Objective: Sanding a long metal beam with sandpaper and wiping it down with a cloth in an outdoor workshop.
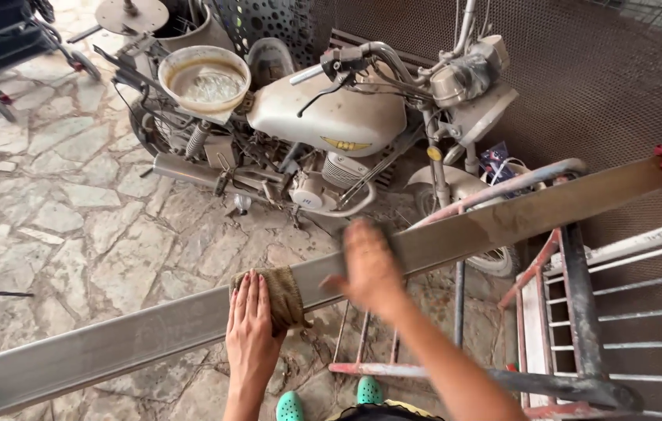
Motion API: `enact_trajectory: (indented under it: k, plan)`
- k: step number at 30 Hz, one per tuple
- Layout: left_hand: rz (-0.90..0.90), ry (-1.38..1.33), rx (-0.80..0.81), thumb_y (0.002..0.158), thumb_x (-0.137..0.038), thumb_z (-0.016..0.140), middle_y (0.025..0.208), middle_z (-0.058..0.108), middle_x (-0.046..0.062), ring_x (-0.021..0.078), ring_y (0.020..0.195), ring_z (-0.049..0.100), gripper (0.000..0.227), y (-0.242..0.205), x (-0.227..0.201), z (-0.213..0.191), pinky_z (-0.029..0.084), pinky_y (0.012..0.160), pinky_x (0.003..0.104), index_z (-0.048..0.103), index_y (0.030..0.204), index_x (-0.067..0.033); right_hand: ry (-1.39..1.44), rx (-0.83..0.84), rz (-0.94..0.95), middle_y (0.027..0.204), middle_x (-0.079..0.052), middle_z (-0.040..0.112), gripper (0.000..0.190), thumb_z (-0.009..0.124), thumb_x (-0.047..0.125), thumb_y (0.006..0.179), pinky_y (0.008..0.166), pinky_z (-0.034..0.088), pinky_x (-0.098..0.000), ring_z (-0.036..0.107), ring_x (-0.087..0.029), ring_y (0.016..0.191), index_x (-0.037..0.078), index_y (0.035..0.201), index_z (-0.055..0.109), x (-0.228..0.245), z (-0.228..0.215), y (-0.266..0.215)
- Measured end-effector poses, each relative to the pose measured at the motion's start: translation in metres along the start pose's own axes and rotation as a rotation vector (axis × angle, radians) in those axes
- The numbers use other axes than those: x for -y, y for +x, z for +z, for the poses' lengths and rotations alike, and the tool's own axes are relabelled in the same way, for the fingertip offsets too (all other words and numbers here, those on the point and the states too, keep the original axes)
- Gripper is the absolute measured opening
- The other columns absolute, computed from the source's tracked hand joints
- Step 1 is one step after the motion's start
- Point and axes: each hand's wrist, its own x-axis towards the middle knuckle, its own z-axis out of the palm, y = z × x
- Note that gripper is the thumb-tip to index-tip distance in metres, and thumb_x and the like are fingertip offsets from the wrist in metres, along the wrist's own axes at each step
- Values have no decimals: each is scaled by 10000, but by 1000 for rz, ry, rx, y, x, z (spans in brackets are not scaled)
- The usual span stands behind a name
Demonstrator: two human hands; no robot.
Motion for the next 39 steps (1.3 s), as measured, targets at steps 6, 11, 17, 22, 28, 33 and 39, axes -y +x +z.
enact_trajectory:
  k: [6, 11, 17, 22, 28, 33, 39]
  plan:
    - [-11, 22, -5, 658, -601, 832, 1699, 224, 174, 271, 1592, 190, 1299, 2, -3, 1, 122, 1317, 396, 199, 1621, 1, 272, -1, -187, 1639, -142, -99, 1248, 77, 917, 652, 1197, -28, -463, -38, -284, 1499, 29, 1523, -23, 14, 26, -50]
    - [-7, 9, -8, 617, -532, 873, 1682, 278, 177, 285, 1577, 239, 1289, 0, -2, 0, 158, 1315, 408, 247, 1608, 4, 95, -64, -23, 1613, -231, -79, 1222, 12, 888, 735, 1223, -26, -416, -22, -321, 1497, -63, 1501, -40, -7, 4, -6]
    - [5, -24, -16, 592, -368, 844, 1685, 283, 178, 301, 1578, 248, 1234, 0, -1, -7, 150, 1325, 428, 253, 1612, -2, -289, -203, -259, 1613, -208, -133, 1210, -76, 894, 737, 1243, -72, -415, -99, -311, 1500, -52, 1492, -75, 17, 52, -30]
    - [-33, -37, -29, 564, -371, 867, 1672, 345, 154, 285, 1570, 288, 1219, 2, -2, -11, 217, 1311, 421, 331, 1597, -9, 194, -180, -58, 1608, -251, -45, 1282, -25, 898, 689, 1217, -4, -403, 15, -330, 1497, -92, 1503, -23, -20, 25, 0]
    - [-26, -77, -40, 590, -365, 842, 1680, 321, 165, 294, 1579, 260, 1223, 1, -3, -13, 185, 1321, 434, 281, 1615, -3, 101, 55, -288, 1599, -231, -191, 1238, -89, 882, 695, 1220, -71, -426, -129, -329, 1495, -73, 1482, -119, 30, 17, -29]
    - [-25, 24, -100, 446, -426, 893, 1663, 384, 116, 270, 1560, 333, 1317, -2, 6, 9, 263, 1306, 427, 364, 1591, -46, 168, -89, 9, 1612, -206, -169, 1249, -16, 900, 695, 1222, -55, -406, -91, -307, 1500, -51, 1498, -115, -36, 33, -8]
    - [-17, -46, -68, 499, -315, 880, 1668, 346, 153, 301, 1567, 286, 1254, 1, -1, -8, 205, 1317, 449, 334, 1585, -9, 2, 208, -311, 1606, -245, -173, 1259, -211, 867, 652, 1206, -49, -445, -96, -364, 1490, -79, 1476, -111, 40, 1, -31]
